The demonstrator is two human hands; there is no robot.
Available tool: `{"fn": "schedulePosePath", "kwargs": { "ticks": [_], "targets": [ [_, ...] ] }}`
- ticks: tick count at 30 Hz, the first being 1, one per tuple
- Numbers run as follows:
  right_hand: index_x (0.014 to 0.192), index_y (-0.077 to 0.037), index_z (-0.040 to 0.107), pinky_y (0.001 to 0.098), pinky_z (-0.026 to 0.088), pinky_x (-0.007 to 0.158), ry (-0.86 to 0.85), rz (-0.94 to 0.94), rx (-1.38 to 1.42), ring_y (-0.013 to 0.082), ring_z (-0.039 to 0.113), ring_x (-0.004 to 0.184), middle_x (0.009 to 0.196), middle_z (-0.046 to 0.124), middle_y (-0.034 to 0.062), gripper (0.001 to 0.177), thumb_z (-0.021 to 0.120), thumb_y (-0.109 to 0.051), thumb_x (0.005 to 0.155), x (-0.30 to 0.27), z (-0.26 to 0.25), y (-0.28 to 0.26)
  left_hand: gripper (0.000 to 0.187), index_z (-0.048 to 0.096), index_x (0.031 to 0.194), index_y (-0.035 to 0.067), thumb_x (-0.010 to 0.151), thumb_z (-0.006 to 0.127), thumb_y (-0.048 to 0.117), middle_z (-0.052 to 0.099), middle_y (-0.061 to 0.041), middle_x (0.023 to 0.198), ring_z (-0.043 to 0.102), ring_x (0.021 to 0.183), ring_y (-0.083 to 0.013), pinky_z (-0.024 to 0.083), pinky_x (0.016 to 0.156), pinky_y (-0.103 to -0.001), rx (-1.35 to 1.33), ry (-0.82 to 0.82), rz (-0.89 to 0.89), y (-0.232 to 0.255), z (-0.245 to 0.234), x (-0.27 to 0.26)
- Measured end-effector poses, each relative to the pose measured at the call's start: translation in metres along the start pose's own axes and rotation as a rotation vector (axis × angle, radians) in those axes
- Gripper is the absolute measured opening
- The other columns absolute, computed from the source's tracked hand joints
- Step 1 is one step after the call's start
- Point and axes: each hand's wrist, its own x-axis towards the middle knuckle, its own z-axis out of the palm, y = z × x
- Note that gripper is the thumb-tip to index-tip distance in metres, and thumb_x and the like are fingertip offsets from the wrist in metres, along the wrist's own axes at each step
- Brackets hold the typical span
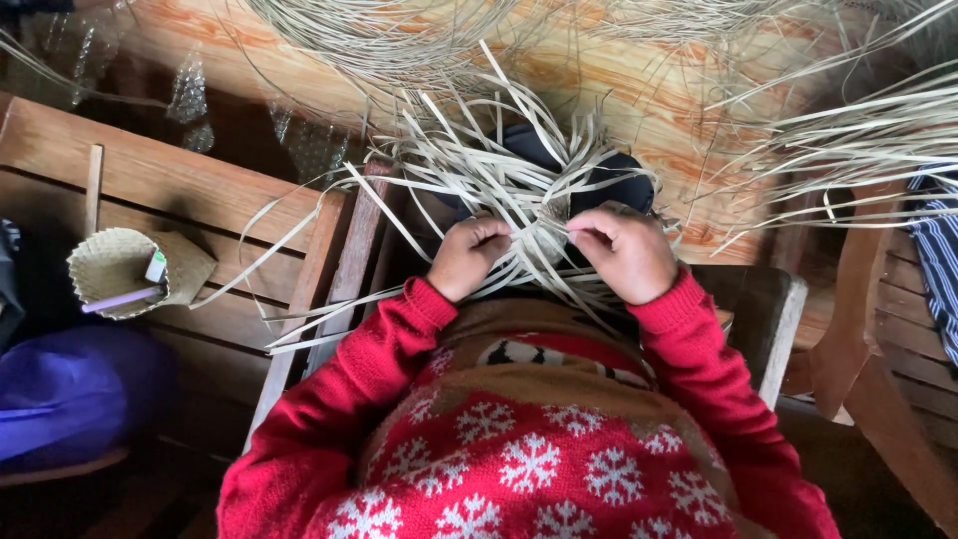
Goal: Weaving natural fiber strips together to create a basket or mat.
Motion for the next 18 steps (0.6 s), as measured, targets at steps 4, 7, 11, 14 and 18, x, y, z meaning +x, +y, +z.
{"fn": "schedulePosePath", "kwargs": {
  "ticks": [4,7,11,14,18],
  "targets": [
    [0.088,-0.015,0.077,0.0429,0.057,0.067,-0.119,-0.034,-0.042,0.0314,0.071,0.078,0.083,0.073,0.0096,0.003,0.076,-0.018,0.086,-0.001,0.006,-0.001,0.012,0.077,0.098,0.007,0.089,0.069,0.006,0.071,-0.013,0.086,0.07,0.089,-0.0279,0.053,0.085,-0.041,0.003,0.001,-0.018,0.001,0.0,0.0],
    [0.09,-0.016,0.075,0.0443,0.056,0.076,-0.239,0.067,-0.141,0.0315,0.071,0.087,0.087,0.072,0.0085,0.023,0.072,-0.039,0.087,-0.006,0.017,-0.007,0.012,0.077,0.097,0.007,0.089,0.068,0.005,0.071,-0.013,0.086,0.069,0.089,-0.0255,0.053,0.086,-0.041,-0.024,0.005,-0.023,0.002,-0.001,0.0],
    [0.09,-0.022,0.07,0.042,0.055,0.081,-0.328,0.203,-0.243,0.0271,0.07,0.094,0.087,0.07,0.0023,0.034,0.07,-0.056,0.086,-0.013,0.035,0.0,0.011,0.076,0.096,0.005,0.088,0.069,0.004,0.07,-0.014,0.086,0.069,0.089,-0.0266,0.053,0.086,-0.041,-0.028,0.012,-0.006,0.005,-0.002,-0.001],
    [0.093,-0.022,0.068,0.0416,0.055,0.081,-0.302,0.183,-0.225,0.0265,0.07,0.094,0.086,0.071,0.0023,0.029,0.074,-0.049,0.085,-0.014,0.045,0.008,0.011,0.076,0.096,0.006,0.089,0.068,0.005,0.069,-0.012,0.085,0.069,0.088,-0.0255,0.053,0.086,-0.04,-0.033,0.006,-0.006,0.001,-0.002,-0.001],
    [0.099,-0.02,0.068,0.0439,0.054,0.083,-0.365,0.256,-0.267,0.029,0.072,0.095,0.087,0.074,0.0059,0.036,0.072,-0.053,0.085,-0.012,0.031,-0.004,0.012,0.077,0.096,0.007,0.089,0.068,0.005,0.07,-0.011,0.086,0.069,0.089,-0.0242,0.053,0.087,-0.04,-0.031,-0.005,-0.014,0.001,-0.004,-0.001]
  ]
}}
